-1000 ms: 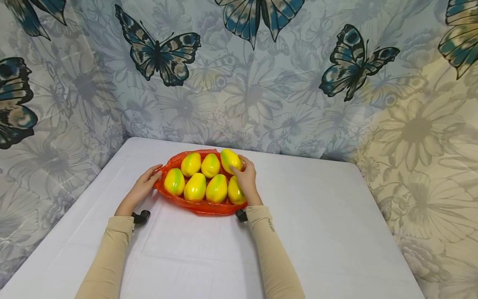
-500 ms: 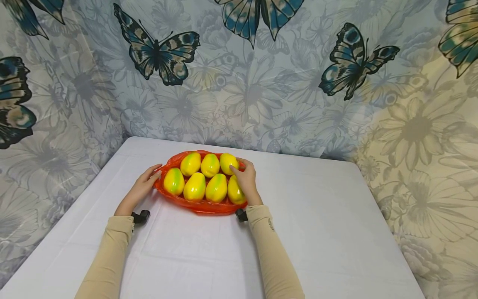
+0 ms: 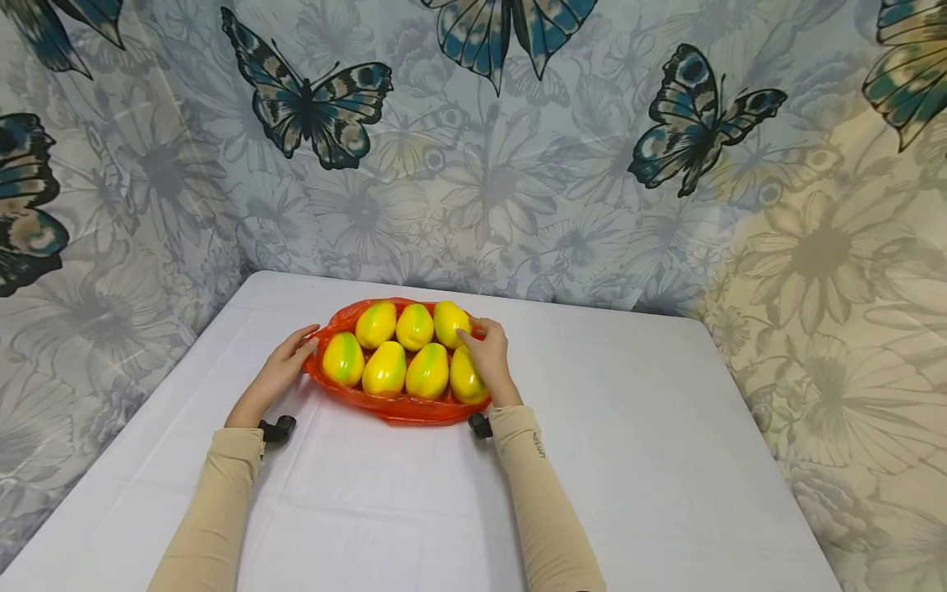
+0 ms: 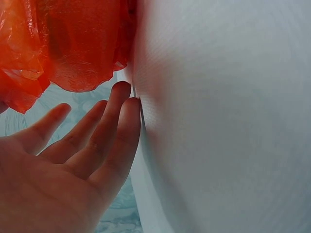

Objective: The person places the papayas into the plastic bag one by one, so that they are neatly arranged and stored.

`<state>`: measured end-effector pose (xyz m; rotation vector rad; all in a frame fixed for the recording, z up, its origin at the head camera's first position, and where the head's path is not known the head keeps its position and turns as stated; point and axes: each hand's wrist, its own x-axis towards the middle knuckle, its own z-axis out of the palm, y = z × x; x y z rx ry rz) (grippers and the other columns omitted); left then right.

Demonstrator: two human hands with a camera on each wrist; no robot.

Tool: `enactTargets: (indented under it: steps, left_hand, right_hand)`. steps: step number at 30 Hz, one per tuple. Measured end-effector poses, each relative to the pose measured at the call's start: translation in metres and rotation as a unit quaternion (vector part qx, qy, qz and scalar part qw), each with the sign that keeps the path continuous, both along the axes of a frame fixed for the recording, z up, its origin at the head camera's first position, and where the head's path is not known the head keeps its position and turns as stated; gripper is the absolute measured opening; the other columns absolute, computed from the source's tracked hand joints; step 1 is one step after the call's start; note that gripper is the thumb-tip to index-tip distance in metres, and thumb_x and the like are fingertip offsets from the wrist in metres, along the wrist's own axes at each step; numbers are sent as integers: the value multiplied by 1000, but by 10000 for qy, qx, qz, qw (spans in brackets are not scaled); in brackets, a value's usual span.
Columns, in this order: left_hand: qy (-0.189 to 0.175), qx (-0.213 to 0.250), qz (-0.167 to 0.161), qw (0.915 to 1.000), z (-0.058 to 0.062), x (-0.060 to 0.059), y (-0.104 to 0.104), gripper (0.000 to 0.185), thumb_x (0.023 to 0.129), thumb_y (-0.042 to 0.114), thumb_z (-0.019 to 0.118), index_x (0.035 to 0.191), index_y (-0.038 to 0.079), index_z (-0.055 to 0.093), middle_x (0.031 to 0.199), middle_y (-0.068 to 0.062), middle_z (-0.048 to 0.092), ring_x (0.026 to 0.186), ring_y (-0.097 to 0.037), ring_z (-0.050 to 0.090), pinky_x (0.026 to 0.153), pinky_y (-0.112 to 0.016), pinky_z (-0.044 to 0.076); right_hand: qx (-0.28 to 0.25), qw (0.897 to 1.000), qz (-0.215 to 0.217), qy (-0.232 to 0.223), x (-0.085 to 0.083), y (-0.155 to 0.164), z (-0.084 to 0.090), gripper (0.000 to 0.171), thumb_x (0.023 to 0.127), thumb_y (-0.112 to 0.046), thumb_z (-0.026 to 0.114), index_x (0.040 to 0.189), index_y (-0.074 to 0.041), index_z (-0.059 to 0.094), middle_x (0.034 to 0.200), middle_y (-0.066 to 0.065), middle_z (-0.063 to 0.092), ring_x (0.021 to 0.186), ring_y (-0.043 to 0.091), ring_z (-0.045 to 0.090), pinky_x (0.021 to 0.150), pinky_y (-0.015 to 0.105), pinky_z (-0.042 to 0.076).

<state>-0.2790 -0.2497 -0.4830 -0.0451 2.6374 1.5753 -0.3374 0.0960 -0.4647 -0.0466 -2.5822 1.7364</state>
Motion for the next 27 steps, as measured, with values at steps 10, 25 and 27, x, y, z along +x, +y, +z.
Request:
enactTargets:
  steps: [10, 25, 27]
  left_hand:
    - [85, 32, -45, 9999, -1, -4, 1, 63, 105, 45, 36, 155, 9, 24, 151, -28, 36, 132, -43, 47, 108, -54, 40]
    - [-42, -685, 80, 9976, 8, 2, 0, 77, 101, 59, 32, 158, 11, 11, 163, -22, 12, 150, -43, 12, 120, -61, 13]
    - [-2, -860, 105, 9962, 10, 4, 0, 78, 101, 59, 31, 158, 11, 10, 163, -23, 8, 150, -44, 8, 119, -63, 10]
  right_hand:
    - [-75, 9998, -124, 165, 5, 13, 2, 47, 94, -21, 66, 137, -5, 55, 148, 17, 44, 132, 35, 50, 108, 47, 44]
    - [530, 9977, -200, 382, 13, 62, 7, 51, 97, -29, 60, 142, -6, 49, 152, 19, 39, 131, 40, 45, 106, 53, 43]
    - [678, 9968, -212, 370, 15, 67, 7, 52, 98, -30, 58, 143, -6, 48, 152, 19, 38, 132, 40, 44, 106, 53, 43]
